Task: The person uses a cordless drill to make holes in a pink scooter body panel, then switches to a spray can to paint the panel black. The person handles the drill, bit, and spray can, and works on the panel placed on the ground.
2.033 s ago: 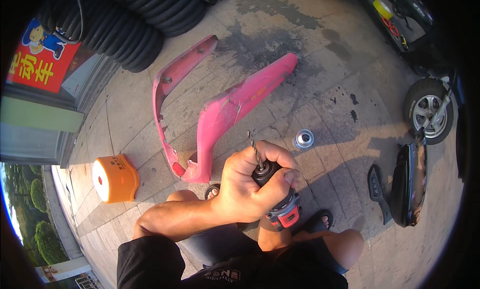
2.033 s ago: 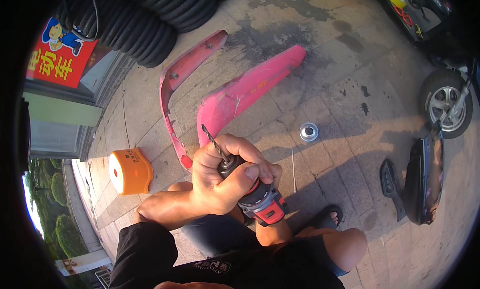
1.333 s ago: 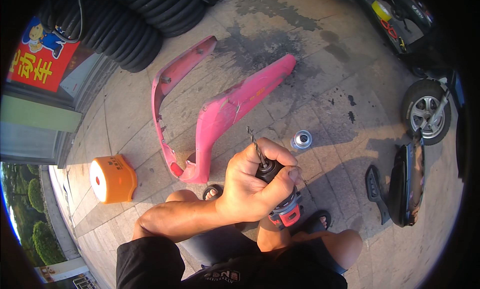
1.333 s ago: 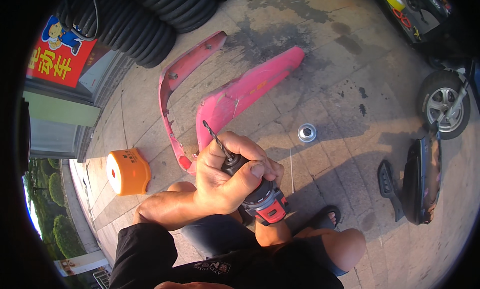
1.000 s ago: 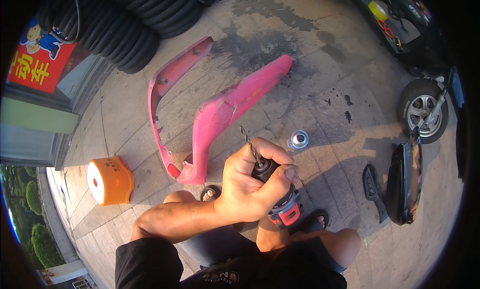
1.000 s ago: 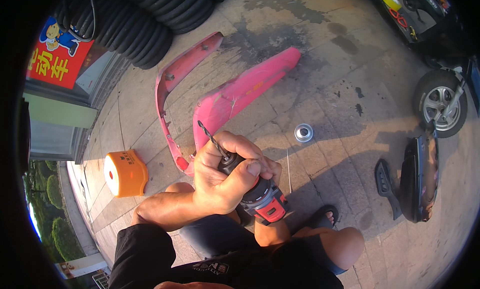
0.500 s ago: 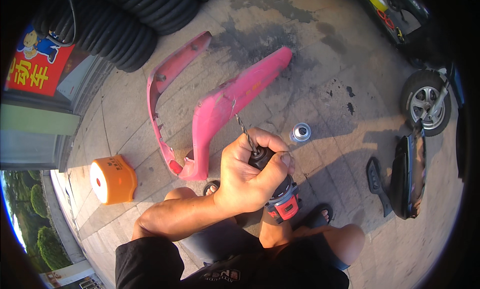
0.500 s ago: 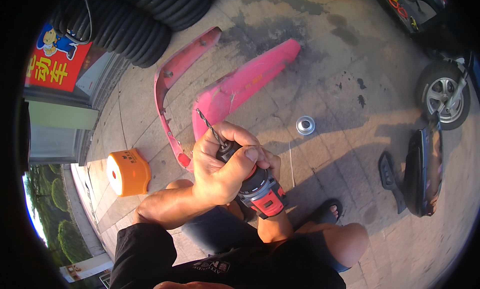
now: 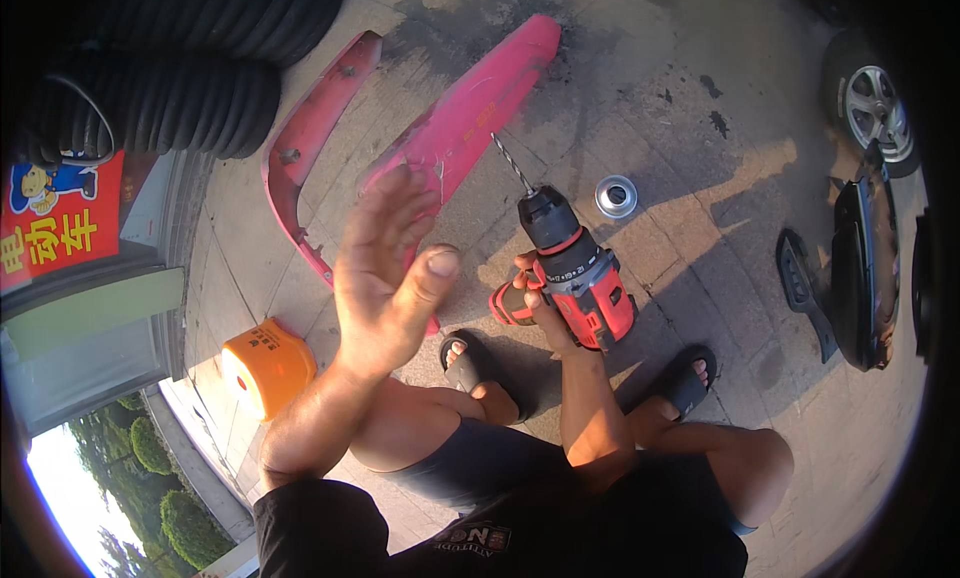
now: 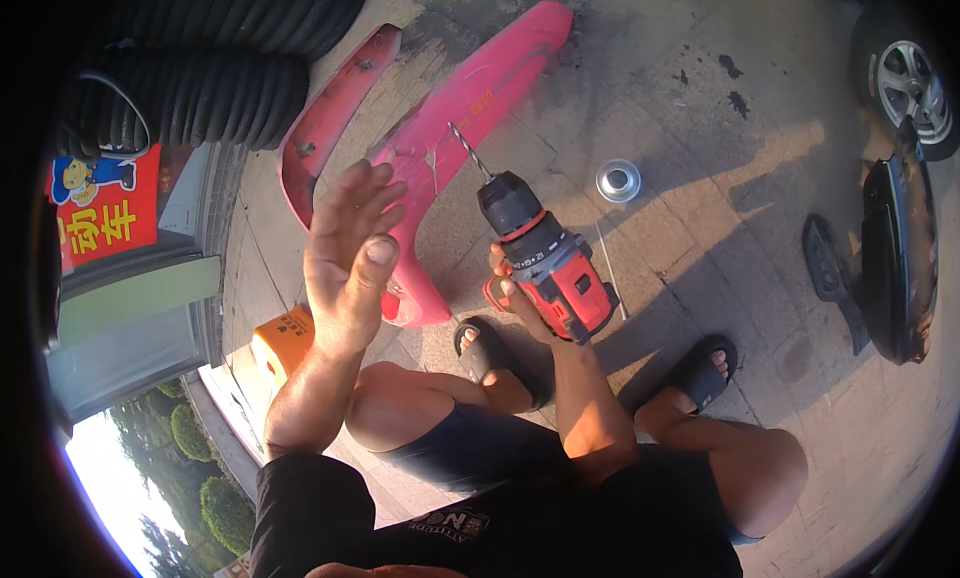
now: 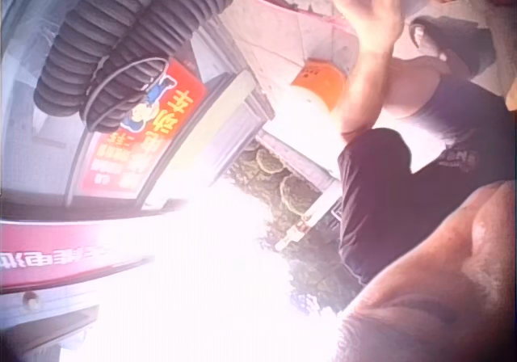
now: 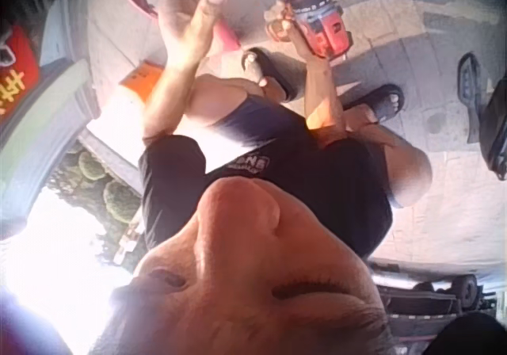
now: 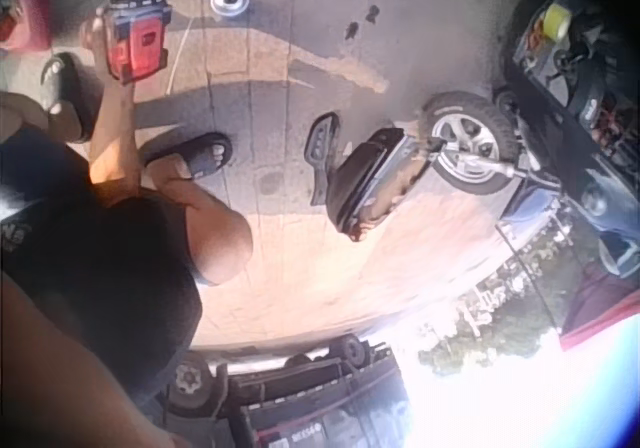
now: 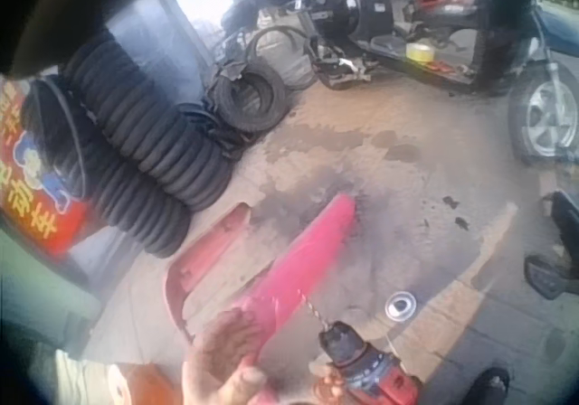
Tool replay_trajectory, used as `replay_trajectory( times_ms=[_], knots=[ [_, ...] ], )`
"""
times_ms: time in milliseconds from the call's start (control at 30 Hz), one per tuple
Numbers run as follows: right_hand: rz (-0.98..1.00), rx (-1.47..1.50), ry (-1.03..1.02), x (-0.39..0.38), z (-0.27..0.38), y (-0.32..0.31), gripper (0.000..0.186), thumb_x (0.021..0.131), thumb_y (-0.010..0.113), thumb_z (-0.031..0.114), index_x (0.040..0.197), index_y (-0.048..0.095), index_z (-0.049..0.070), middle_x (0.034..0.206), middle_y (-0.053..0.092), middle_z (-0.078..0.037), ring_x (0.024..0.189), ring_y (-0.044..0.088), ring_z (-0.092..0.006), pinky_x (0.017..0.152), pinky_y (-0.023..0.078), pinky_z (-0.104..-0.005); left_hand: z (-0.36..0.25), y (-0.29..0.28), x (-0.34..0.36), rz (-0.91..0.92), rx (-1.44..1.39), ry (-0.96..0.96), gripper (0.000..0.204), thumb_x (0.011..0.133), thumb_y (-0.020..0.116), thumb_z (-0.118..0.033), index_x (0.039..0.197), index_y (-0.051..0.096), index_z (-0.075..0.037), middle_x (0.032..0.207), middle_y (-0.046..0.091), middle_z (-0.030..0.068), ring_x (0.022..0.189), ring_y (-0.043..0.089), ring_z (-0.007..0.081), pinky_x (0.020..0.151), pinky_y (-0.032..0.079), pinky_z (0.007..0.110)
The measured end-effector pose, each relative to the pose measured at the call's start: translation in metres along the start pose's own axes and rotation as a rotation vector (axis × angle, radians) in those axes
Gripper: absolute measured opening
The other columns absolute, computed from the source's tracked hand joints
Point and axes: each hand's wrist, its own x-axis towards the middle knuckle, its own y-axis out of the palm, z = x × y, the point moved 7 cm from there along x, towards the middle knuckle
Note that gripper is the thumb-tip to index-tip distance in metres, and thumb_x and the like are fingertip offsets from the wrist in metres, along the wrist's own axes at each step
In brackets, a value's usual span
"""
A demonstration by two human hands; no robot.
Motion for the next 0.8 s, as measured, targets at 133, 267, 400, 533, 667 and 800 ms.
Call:
replay_trajectory(
  times_ms=[133, 267, 400, 533, 667, 800],
  knots=[
    [-0.056, 0.083, 0.135, -0.022, -0.054, -0.027, 0.042, 0.088, 0.069, 0.01, 0.127, 0.056, 0.003, 0.113, 0.067, -0.009, 0.088, 0.064, -0.0131, 0.08, 0.053, -0.0318, 0.046, -0.095, 0.018, -0.224, 0.27, 0.019, 0.104, 0.076, 0.084, -0.043, 0.149, 0.027, 0.004, 0.145, 0.042, 0.022, 0.133, 0.045, 0.0311, 0.11, 0.035, 0.046],
    [-0.033, 0.159, 0.262, -0.041, -0.1, -0.033, 0.044, 0.086, 0.065, 0.001, 0.129, 0.054, 0.004, 0.115, 0.067, -0.012, 0.091, 0.065, -0.0128, 0.082, 0.054, -0.033, 0.125, -0.116, 0.026, 0.034, -0.008, -0.249, 0.106, 0.073, 0.085, -0.044, 0.15, 0.029, 0.0, 0.147, 0.043, 0.0151, 0.139, 0.038, 0.0305, 0.114, 0.032, 0.047],
    [0.021, 0.3, 0.328, -0.048, -0.118, -0.023, 0.04, 0.085, 0.068, 0.002, 0.124, 0.058, 0.004, 0.113, 0.068, -0.011, 0.092, 0.066, -0.013, 0.082, 0.055, -0.0334, 0.156, -0.129, 0.022, 0.133, -0.142, -0.37, 0.103, 0.069, 0.089, -0.04, 0.146, 0.034, 0.0, 0.144, 0.046, 0.0106, 0.135, 0.042, 0.0288, 0.114, 0.033, 0.048],
    [0.0, 0.147, 0.422, -0.049, -0.129, -0.017, 0.039, 0.078, 0.076, 0.011, 0.114, 0.064, 0.007, 0.097, 0.069, -0.004, 0.088, 0.065, -0.0143, 0.079, 0.053, -0.0332, 0.168, -0.135, 0.02, 0.191, -0.13, -0.416, 0.094, 0.07, 0.089, -0.031, 0.143, 0.039, 0.0, 0.134, 0.054, 0.0108, 0.129, 0.05, 0.03, 0.11, 0.038, 0.048],
    [-0.01, 0.214, 0.458, -0.05, -0.132, -0.012, 0.037, 0.078, 0.076, 0.012, 0.112, 0.064, 0.007, 0.1, 0.068, -0.004, 0.092, 0.063, -0.013, 0.081, 0.053, -0.0335, 0.171, -0.133, 0.02, 0.179, -0.047, -0.425, 0.091, 0.072, 0.087, -0.024, 0.143, 0.037, 0.001, 0.131, 0.055, 0.0152, 0.123, 0.054, 0.0346, 0.105, 0.045, 0.05],
    [-0.034, 0.335, 0.556, -0.051, -0.141, -0.009, 0.037, 0.078, 0.076, 0.011, 0.113, 0.064, 0.007, 0.1, 0.068, -0.003, 0.092, 0.063, -0.0126, 0.082, 0.053, -0.0333, 0.164, -0.126, 0.026, 0.159, -0.009, -0.404, 0.087, 0.075, 0.084, -0.021, 0.144, 0.036, 0.002, 0.131, 0.054, 0.0193, 0.119, 0.057, 0.0395, 0.099, 0.049, 0.054]
  ],
)
